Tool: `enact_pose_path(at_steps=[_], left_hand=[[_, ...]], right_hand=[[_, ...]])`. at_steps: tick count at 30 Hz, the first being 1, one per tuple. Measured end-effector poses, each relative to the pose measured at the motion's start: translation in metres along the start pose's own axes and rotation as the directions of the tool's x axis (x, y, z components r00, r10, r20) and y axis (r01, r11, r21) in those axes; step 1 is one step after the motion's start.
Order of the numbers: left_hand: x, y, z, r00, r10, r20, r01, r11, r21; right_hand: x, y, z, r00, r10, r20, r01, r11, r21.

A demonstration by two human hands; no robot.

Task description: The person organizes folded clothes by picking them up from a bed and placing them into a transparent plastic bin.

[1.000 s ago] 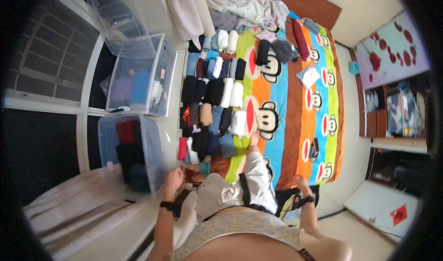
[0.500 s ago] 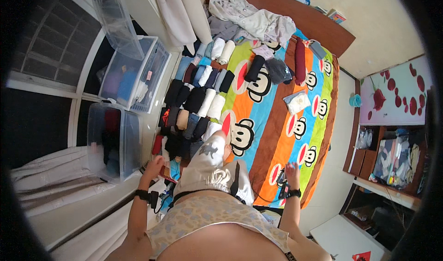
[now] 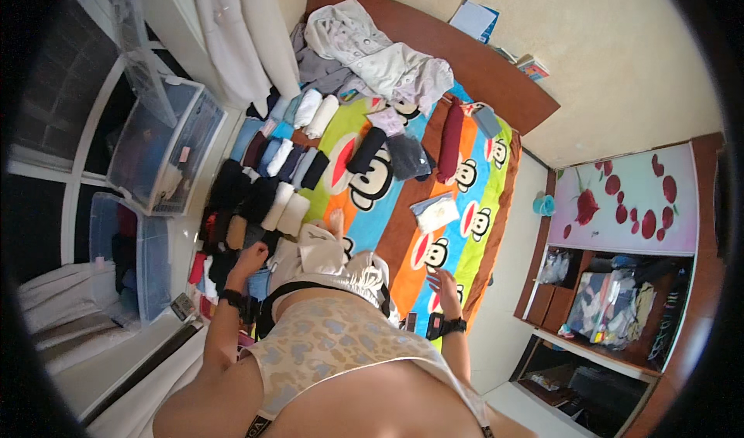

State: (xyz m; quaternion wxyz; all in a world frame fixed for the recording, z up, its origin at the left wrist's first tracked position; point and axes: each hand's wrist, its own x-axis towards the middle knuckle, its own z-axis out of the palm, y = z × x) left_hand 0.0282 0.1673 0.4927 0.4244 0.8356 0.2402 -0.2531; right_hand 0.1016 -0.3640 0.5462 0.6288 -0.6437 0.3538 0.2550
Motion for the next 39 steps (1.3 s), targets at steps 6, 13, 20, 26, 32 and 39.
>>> enact_pose_path(at_steps=[6,13,20,26,32,39], left_hand=[[0.056,0.165,0.000,0.933,0.359,0.029,-0.360,0.932,0.040],[0.069,0.209,-0.008,0.953,0.189,-0.238,-0.194,0.981,0.003],[0.037,0.206,0.039,0.986,-0.021,-0.163,0.032,0.997,0.067],[0.103,0.244,0.081,1.000,0.001,0.012,-0.002,0.999,0.049],[0.271,0.233,0.145,0.973,0.054,0.224,-0.066,0.997,0.047],[0.527,0.163,0.256,0.992,0.094,-0.085,-0.099,0.994,-0.053]], right_hand=[[0.014,-0.020,-0.079,0.990,-0.040,-0.137,0.059,0.988,0.141],[0.106,-0.068,-0.106,0.976,0.204,0.074,-0.215,0.956,0.201],[0.234,-0.221,-0.035,0.963,0.091,0.253,-0.032,0.973,-0.228],[0.357,-0.289,0.020,0.922,0.215,0.322,-0.082,0.921,-0.381],[0.451,-0.238,0.106,0.926,0.241,0.292,-0.128,0.924,-0.359],[0.617,-0.116,0.188,0.890,0.294,0.349,-0.169,0.923,-0.345]])
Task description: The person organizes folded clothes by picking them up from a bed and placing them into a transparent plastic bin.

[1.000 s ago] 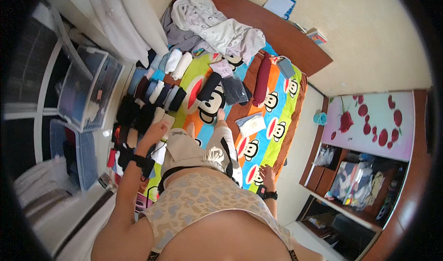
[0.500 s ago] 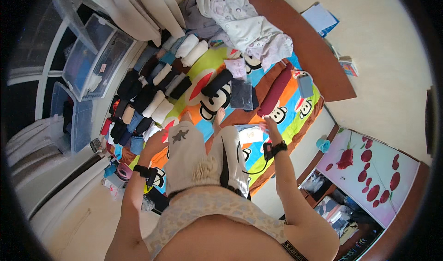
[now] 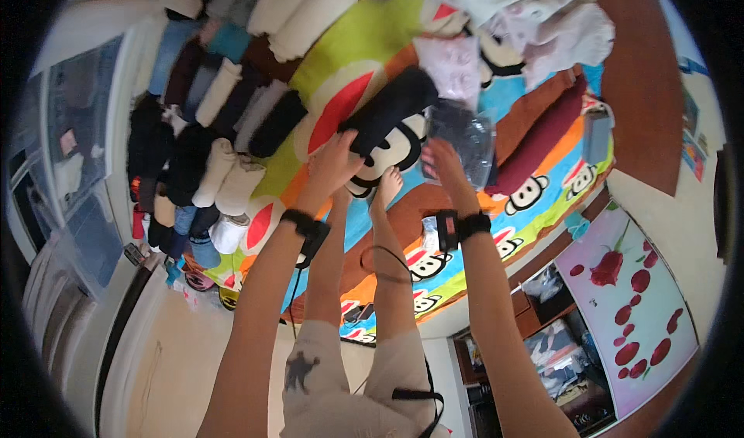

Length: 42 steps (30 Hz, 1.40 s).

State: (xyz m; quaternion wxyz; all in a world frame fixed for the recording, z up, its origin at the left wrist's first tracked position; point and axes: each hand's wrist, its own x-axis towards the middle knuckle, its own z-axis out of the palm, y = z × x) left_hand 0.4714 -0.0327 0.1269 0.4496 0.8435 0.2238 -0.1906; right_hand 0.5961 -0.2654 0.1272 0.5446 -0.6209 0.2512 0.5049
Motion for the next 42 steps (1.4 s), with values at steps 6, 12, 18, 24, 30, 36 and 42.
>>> enact_pose_path(at_steps=[6,12,18,24,30,36,42], left_hand=[[0.126,-0.052,0.082,0.988,0.102,0.117,-0.102,0.995,-0.003],[0.156,-0.086,0.098,0.987,0.086,0.137,-0.054,0.972,-0.227],[0.107,-0.026,0.047,0.985,0.042,0.165,0.090,0.696,-0.713],[-0.091,0.095,-0.085,0.952,-0.304,0.036,0.132,0.300,-0.945],[-0.341,0.198,-0.174,0.924,-0.379,-0.058,0.095,0.373,-0.923],[-0.502,0.257,-0.185,0.900,-0.434,0.033,-0.003,-0.084,-0.996],[-0.572,0.215,-0.211,0.911,-0.389,-0.135,-0.127,0.047,-0.991]], right_hand=[[0.146,0.031,0.027,0.991,-0.079,-0.109,0.086,0.994,0.064],[0.177,0.041,0.056,0.975,-0.129,-0.183,0.182,0.934,0.306],[0.105,-0.013,0.069,0.980,-0.151,-0.127,0.164,0.981,0.107],[-0.085,-0.077,0.135,0.866,-0.397,0.304,0.450,0.884,-0.128],[-0.305,-0.081,0.176,0.609,-0.388,0.692,0.769,0.502,-0.395],[-0.429,-0.023,0.201,0.650,-0.171,0.741,0.465,0.860,-0.209],[-0.487,-0.019,0.283,0.701,0.380,0.603,-0.129,0.900,-0.417]])
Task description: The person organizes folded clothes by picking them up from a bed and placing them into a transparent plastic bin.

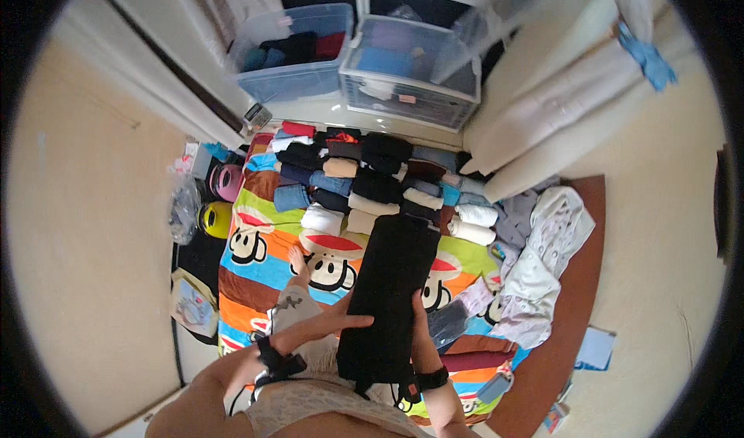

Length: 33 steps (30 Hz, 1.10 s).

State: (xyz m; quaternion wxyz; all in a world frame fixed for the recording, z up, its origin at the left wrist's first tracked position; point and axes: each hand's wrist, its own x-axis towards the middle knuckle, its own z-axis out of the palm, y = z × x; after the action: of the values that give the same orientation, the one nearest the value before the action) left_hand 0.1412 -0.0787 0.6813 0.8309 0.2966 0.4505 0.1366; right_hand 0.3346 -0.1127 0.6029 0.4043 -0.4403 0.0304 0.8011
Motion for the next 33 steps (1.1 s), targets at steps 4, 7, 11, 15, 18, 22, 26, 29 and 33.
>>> enact_pose_path(at_steps=[4,7,11,15,18,22,26,29,33], left_hand=[[-0.020,0.038,-0.055,0.982,0.189,0.002,-0.189,0.982,-0.018],[-0.046,0.046,-0.129,0.972,0.228,-0.050,-0.230,0.972,-0.041],[-0.072,0.058,-0.222,0.963,0.252,-0.098,-0.253,0.967,0.004],[-0.097,0.073,-0.289,0.987,0.143,-0.078,-0.160,0.937,-0.311],[-0.098,0.085,-0.332,0.993,0.106,0.046,-0.064,0.839,-0.540],[-0.088,0.092,-0.384,0.984,0.036,0.173,0.067,0.828,-0.556],[-0.106,0.134,-0.425,0.987,0.115,0.114,-0.036,0.842,-0.539],[-0.109,0.149,-0.471,0.992,-0.023,0.121,0.089,0.812,-0.576],[-0.096,0.183,-0.501,0.959,0.103,0.263,0.080,0.796,-0.600]], right_hand=[[0.055,0.015,0.026,0.985,-0.170,-0.026,0.165,0.978,-0.124],[0.042,0.022,0.177,0.976,-0.217,0.005,0.216,0.972,-0.091],[0.111,0.062,0.238,0.884,-0.454,-0.114,0.418,0.875,-0.245],[0.152,0.068,0.291,0.867,-0.474,-0.152,0.431,0.868,-0.248],[0.172,0.055,0.331,0.889,-0.445,-0.111,0.398,0.869,-0.295],[0.219,0.041,0.382,0.896,-0.444,-0.005,0.419,0.849,-0.321],[0.265,0.031,0.451,0.940,-0.312,0.137,0.340,0.890,-0.303],[0.317,0.035,0.457,0.955,-0.248,0.160,0.287,0.906,-0.310],[0.355,0.020,0.476,0.969,-0.242,0.056,0.244,0.885,-0.395]])
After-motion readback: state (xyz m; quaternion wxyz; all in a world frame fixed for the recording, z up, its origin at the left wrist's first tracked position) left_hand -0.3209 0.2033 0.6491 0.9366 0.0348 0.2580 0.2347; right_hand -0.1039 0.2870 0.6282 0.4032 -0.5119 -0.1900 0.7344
